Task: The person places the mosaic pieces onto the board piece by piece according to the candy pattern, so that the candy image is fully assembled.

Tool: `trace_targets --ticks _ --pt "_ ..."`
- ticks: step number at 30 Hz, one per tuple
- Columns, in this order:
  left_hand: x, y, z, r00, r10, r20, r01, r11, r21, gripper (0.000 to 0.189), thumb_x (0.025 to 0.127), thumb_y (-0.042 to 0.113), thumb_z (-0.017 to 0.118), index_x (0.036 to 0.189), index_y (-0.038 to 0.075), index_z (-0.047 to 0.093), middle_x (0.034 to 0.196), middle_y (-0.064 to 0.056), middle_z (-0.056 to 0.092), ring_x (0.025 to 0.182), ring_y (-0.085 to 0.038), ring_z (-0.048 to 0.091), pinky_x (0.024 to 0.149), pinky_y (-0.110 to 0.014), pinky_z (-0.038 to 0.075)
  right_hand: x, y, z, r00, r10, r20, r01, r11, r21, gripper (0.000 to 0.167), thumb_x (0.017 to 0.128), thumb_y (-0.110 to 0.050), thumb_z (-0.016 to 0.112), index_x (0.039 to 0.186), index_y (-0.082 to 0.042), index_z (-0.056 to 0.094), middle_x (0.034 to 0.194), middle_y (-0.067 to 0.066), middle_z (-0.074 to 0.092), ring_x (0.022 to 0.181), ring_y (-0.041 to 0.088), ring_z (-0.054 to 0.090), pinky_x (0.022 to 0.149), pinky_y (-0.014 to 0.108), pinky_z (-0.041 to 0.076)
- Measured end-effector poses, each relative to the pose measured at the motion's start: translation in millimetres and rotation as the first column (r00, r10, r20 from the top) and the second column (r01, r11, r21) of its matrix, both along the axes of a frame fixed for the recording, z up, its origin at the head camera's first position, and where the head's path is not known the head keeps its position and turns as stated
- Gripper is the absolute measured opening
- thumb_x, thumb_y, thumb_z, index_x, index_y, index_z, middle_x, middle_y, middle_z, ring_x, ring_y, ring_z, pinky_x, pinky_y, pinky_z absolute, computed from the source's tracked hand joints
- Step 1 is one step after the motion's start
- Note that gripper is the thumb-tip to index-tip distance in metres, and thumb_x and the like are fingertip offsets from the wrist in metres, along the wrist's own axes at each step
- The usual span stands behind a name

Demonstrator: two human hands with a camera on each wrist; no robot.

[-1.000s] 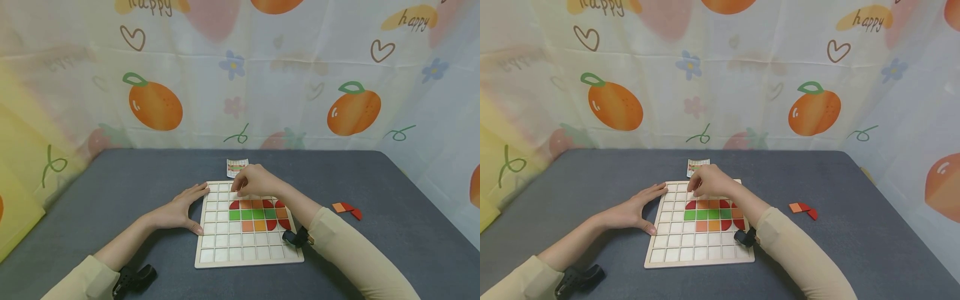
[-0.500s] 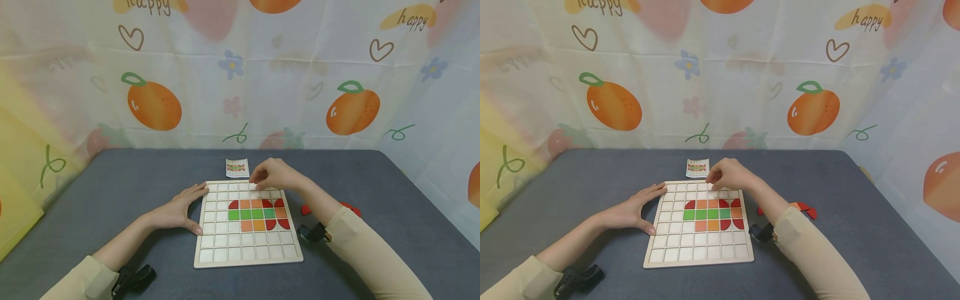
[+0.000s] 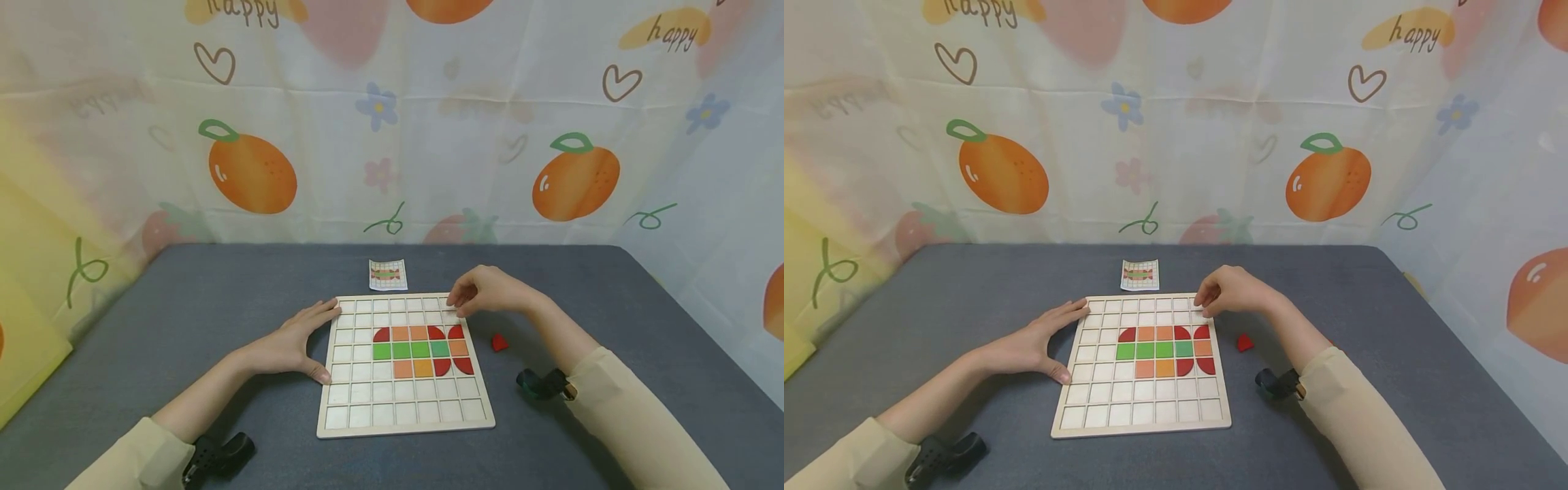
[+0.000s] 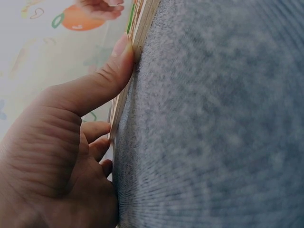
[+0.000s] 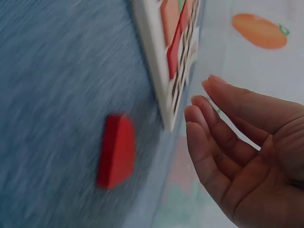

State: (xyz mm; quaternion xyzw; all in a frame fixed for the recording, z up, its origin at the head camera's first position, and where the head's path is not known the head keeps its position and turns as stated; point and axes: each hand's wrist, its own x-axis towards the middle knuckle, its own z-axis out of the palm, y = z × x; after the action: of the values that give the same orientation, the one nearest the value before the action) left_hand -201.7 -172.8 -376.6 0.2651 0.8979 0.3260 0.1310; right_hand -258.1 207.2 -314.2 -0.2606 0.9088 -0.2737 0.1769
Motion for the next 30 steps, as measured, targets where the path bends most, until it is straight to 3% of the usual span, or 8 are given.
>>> trace_targets --ticks 10,19,30 --pt "-1.2 -0.5 -1.2 1.000 0.010 0.012 -0.010 1.000 -0.005 0.117 0.066 0.043 0.089 0.157 0.006 0.025 0.168 -0.014 0.012 0.154 -0.046 0.004 0.113 -0.076 0.007 -1.1 34.3 -7.5 0.998 0.009 0.066 -0.015 0.996 0.085 0.023 0.086 -0.016 0.076 0.108 -0.008 0.073 0.103 0.005 0.075 0.093 0.011 0.067 0.084 0.030 0.055" --pt "-1.5 0.7 -1.4 1.000 0.004 0.008 -0.004 1.000 -0.011 0.117 0.067 0.046 0.088 0.157 0.006 0.025 0.168 -0.015 0.013 0.154 -0.046 0.004 0.113 -0.076 0.007 5.6 51.4 -7.4 0.986 0.021 0.163 -0.031 0.998 0.060 0.031 0.082 -0.017 0.080 0.110 -0.006 0.071 0.109 0.008 0.070 0.097 0.015 0.063 0.087 0.028 0.053" --pt "-1.1 0.1 -1.5 1.000 0.009 0.015 -0.009 1.000 0.001 0.117 0.066 0.045 0.089 0.157 0.006 0.025 0.168 -0.014 0.012 0.154 -0.046 0.003 0.113 -0.076 0.006 9.0 55.8 -10.4 0.963 0.081 0.258 -0.094 0.995 0.037 0.036 0.076 -0.011 0.084 0.106 -0.005 0.066 0.099 0.008 0.060 0.091 0.020 0.047 0.081 0.026 0.044"
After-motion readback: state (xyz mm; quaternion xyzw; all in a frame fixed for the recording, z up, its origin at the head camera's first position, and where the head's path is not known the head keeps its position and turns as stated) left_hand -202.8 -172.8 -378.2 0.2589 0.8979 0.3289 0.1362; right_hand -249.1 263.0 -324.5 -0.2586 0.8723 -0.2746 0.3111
